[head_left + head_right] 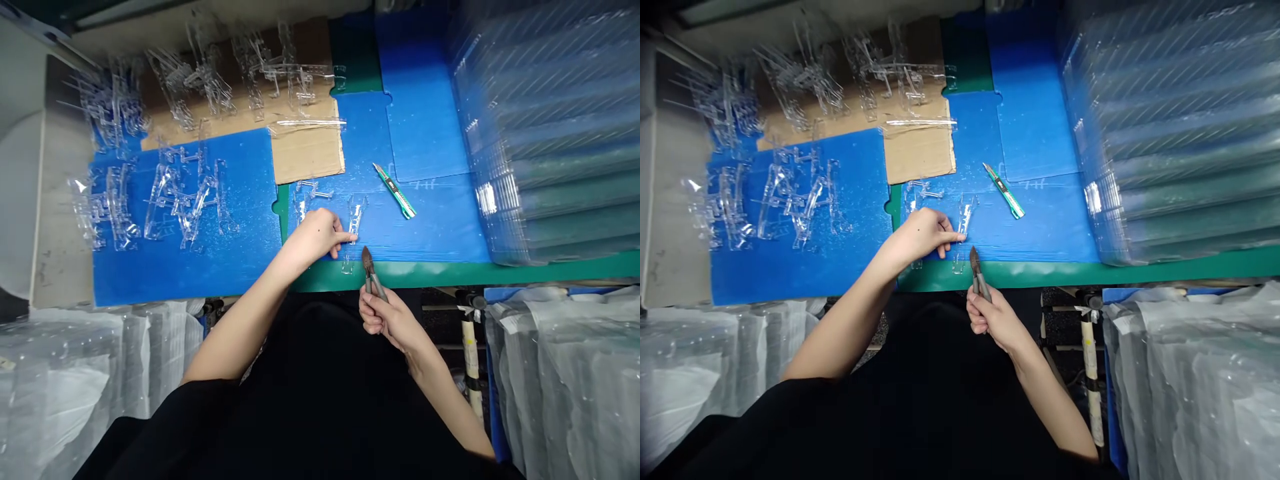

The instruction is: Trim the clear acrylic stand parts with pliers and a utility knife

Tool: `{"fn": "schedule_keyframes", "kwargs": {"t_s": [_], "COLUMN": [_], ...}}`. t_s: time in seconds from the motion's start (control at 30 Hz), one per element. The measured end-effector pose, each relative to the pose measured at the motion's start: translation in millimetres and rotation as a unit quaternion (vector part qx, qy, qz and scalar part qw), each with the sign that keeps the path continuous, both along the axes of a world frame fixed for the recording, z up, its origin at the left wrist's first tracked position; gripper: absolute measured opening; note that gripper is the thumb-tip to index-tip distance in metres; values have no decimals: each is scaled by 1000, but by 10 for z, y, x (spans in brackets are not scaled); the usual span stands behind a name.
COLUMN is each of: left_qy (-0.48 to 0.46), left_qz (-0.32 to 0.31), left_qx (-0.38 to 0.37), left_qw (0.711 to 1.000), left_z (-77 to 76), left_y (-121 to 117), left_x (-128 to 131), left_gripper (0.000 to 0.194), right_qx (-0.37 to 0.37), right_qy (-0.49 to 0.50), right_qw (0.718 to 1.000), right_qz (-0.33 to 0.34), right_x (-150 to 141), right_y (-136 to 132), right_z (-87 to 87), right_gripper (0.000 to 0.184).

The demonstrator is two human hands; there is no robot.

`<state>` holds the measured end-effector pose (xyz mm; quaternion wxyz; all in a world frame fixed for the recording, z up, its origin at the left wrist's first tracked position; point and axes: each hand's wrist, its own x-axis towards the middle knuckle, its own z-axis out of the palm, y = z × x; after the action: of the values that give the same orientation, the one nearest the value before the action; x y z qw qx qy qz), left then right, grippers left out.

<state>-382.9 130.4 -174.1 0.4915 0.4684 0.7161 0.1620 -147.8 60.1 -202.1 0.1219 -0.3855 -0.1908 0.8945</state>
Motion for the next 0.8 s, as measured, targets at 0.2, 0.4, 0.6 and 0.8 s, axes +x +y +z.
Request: {"fn": "schedule_keyframes", "kwargs": {"t_s": [0.2, 0.4, 0.6, 0.8], "left_qy": [228, 254, 231, 495], "left_qz": [86, 86, 66, 328], "left_qx": [171, 190, 226, 317], "left_qw": [955, 944, 944, 740], "left_z": [292, -3, 411, 1772], "left_y": [-51, 366, 164, -1549], "left_x": [-296, -597, -734, -2799], "left_gripper": [26, 17, 17, 26], "right_qx": [26, 57, 96, 156], "right_qy": [-1, -2, -42, -77], "right_qw": [1000, 998, 994, 985], "right_qz": [-6, -18, -8, 11], "right_x": [89, 27, 59, -164], "right_y": [-47, -66, -168, -102], "right_z": [-6, -38, -85, -139], "right_gripper": [43, 44, 36, 42]}}
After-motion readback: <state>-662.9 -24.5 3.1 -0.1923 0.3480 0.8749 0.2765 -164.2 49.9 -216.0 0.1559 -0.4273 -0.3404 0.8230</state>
